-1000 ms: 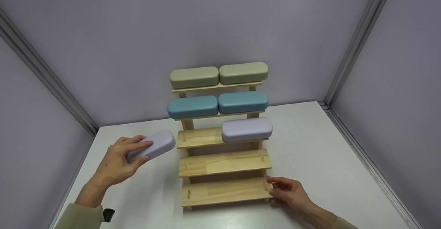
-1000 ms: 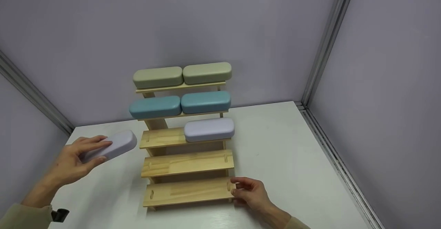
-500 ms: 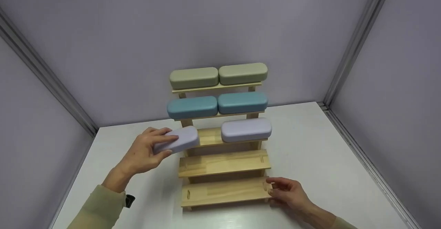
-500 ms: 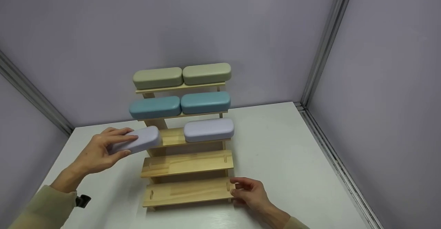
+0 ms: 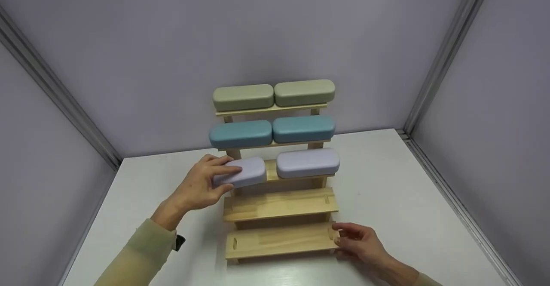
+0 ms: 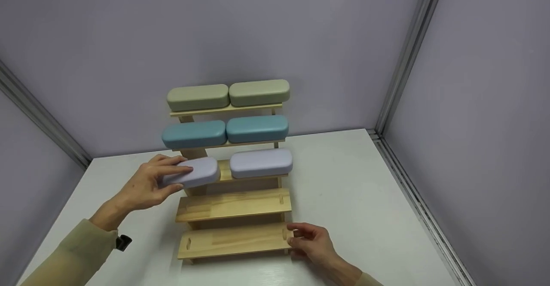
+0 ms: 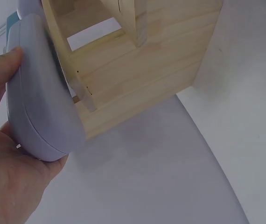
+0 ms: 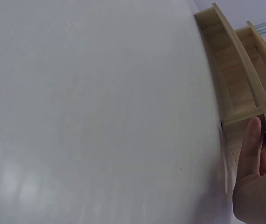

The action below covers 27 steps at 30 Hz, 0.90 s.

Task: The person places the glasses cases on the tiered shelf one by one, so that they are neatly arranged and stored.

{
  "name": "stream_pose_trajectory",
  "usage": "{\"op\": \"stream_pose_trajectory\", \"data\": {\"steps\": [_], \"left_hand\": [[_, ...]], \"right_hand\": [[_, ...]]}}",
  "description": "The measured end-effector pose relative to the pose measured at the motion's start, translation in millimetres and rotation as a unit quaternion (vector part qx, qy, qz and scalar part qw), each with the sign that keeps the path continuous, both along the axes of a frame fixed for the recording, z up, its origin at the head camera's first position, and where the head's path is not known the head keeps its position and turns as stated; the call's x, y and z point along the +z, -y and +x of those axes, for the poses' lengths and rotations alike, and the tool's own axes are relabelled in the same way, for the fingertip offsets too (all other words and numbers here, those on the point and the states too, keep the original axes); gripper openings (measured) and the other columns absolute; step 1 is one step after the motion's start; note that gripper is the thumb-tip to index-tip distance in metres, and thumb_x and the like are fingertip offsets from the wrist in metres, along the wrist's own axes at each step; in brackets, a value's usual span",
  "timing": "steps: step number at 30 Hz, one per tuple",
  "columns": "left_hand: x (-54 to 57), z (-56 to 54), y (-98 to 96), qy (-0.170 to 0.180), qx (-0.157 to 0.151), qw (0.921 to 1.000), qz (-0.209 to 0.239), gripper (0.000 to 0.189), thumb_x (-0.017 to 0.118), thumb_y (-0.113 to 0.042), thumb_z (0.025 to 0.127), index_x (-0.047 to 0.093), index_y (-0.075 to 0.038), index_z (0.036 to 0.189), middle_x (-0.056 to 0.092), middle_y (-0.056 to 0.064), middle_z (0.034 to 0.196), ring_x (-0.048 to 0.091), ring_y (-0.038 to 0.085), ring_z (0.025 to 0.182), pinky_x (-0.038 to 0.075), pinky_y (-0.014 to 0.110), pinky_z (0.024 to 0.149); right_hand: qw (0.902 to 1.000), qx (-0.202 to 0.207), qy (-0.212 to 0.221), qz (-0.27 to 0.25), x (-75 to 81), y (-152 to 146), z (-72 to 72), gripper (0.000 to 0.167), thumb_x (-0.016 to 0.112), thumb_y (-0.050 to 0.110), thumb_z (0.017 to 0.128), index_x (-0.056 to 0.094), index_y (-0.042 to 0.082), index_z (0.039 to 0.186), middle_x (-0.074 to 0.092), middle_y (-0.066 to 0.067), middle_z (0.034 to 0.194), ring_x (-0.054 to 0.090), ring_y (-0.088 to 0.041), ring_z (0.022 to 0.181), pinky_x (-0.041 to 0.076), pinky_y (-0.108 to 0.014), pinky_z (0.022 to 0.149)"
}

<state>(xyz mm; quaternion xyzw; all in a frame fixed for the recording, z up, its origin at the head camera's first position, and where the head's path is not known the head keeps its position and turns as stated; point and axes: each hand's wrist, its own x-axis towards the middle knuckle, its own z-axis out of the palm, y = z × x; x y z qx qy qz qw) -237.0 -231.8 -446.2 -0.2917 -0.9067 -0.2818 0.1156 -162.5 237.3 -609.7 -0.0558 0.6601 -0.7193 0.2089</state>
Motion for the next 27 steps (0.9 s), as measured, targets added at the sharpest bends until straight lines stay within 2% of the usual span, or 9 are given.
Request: {"op": "stream_pose_trajectory", "data": {"steps": [8,11,19,27], "left_hand": [[-1.2,-6.6,-5.9,0.013,0.002,0.9999,-0.004,0.046,0.088,-0.014,0.094,0.082,-0.022,0.138,0.072,0.014,0.155,0.064,0.038,0.132,0.057,0.063,0.111],[-2.4,-8.6,-6.4,-0.002,0.002,1.0,-0.005,0.046,0.088,-0.012,0.093,0.083,-0.021,0.138,0.072,0.015,0.154,0.064,0.04,0.136,0.056,0.065,0.115],[-6.0,-13.6,-11.0,-0.071,-0.016,0.9973,-0.01,0.044,0.088,-0.006,0.091,0.084,-0.016,0.134,0.075,0.016,0.15,0.067,0.044,0.137,0.055,0.066,0.118],[-8.7,-15.0,-14.6,-0.089,-0.025,0.9957,-0.009,0.043,0.087,-0.003,0.093,0.084,-0.015,0.134,0.075,0.018,0.149,0.068,0.046,0.135,0.055,0.066,0.117]], "right_hand": [[0.9999,-0.005,0.009,-0.001,-0.3,0.7,-0.8,0.052,0.075,0.004,0.106,0.058,-0.012,0.152,0.074,0.005,0.111,0.08,-0.01,0.094,0.07,-0.028,0.083],[0.9999,-0.004,0.013,0.001,0.5,0.8,-0.7,0.051,0.075,0.004,0.106,0.06,-0.011,0.152,0.075,0.004,0.112,0.081,-0.011,0.094,0.07,-0.028,0.083],[0.9997,-0.012,0.003,0.019,2.1,1.2,-1.6,0.051,0.076,0.005,0.105,0.061,-0.011,0.151,0.071,0.004,0.111,0.078,-0.009,0.096,0.07,-0.028,0.082],[0.9995,0.003,-0.029,0.014,-1.1,-0.4,-0.5,0.052,0.075,0.003,0.105,0.057,-0.014,0.152,0.076,0.012,0.115,0.075,-0.003,0.1,0.069,-0.026,0.083]]}}
